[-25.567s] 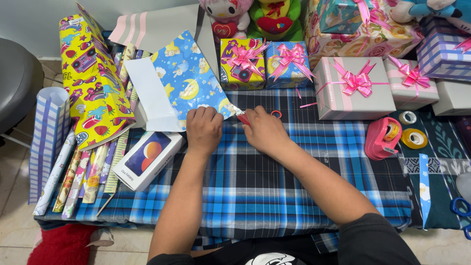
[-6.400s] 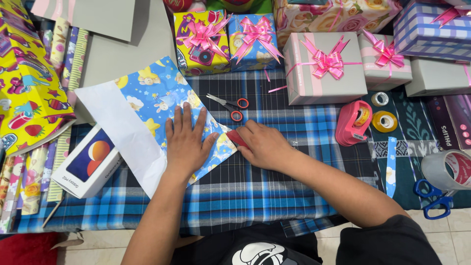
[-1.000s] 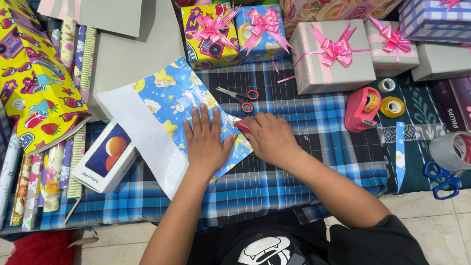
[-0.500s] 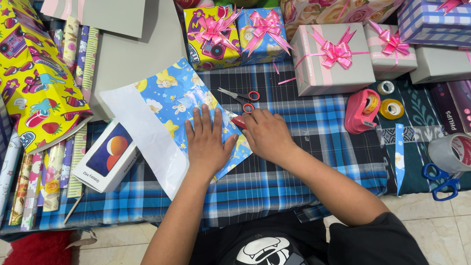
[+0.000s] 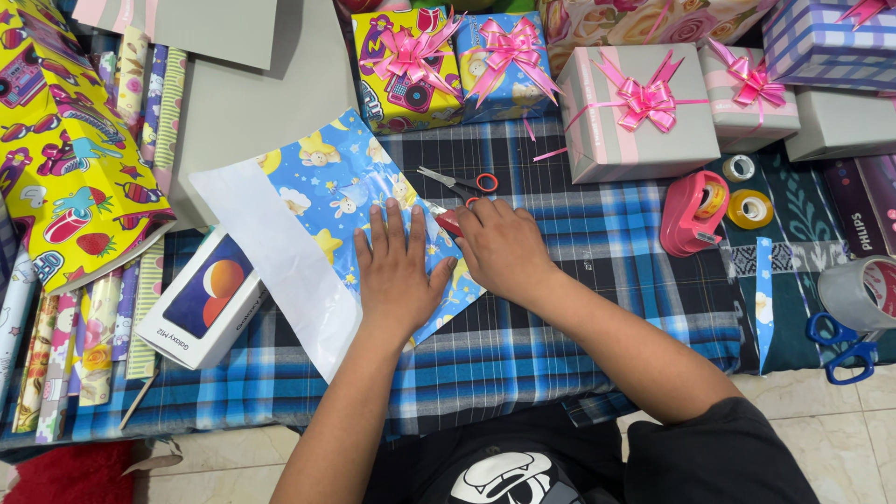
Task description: The person wraps a small rectangular box with patterned wrapping paper. They position the box, fold the paper around it, and use scissors and a utility knife to trim the paper. The person then folds the edges and secures them with tape.
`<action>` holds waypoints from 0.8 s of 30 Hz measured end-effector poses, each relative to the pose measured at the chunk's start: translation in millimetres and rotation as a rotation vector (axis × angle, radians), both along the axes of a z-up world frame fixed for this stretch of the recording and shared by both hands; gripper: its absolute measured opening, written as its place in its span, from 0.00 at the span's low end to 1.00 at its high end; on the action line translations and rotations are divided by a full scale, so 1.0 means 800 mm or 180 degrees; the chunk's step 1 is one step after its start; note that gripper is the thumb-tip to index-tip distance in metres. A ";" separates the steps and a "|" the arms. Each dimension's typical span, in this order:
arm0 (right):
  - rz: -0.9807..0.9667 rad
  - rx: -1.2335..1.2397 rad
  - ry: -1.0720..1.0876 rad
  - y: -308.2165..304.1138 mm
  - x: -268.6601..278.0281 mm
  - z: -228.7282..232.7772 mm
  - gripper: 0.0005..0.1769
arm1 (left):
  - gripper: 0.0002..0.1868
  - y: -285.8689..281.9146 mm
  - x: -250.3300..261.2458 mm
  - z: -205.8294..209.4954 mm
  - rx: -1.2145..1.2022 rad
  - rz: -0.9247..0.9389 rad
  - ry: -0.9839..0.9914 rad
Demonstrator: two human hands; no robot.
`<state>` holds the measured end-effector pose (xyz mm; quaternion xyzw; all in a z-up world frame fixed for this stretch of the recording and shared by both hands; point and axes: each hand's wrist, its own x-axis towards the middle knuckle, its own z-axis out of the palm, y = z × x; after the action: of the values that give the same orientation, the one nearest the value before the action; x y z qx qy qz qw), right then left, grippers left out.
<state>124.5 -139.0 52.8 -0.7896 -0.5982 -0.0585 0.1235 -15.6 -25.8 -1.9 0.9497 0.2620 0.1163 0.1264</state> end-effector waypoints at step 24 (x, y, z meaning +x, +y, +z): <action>0.0043 0.0067 0.0124 -0.027 -0.010 0.005 0.25 | 0.42 0.005 -0.023 0.015 -0.0933 -0.0243 0.0007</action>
<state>116.3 -160.9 56.5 -0.7852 -0.6003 -0.0485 0.1438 -33.9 -22.1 9.8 0.9304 0.2401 0.0708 0.2678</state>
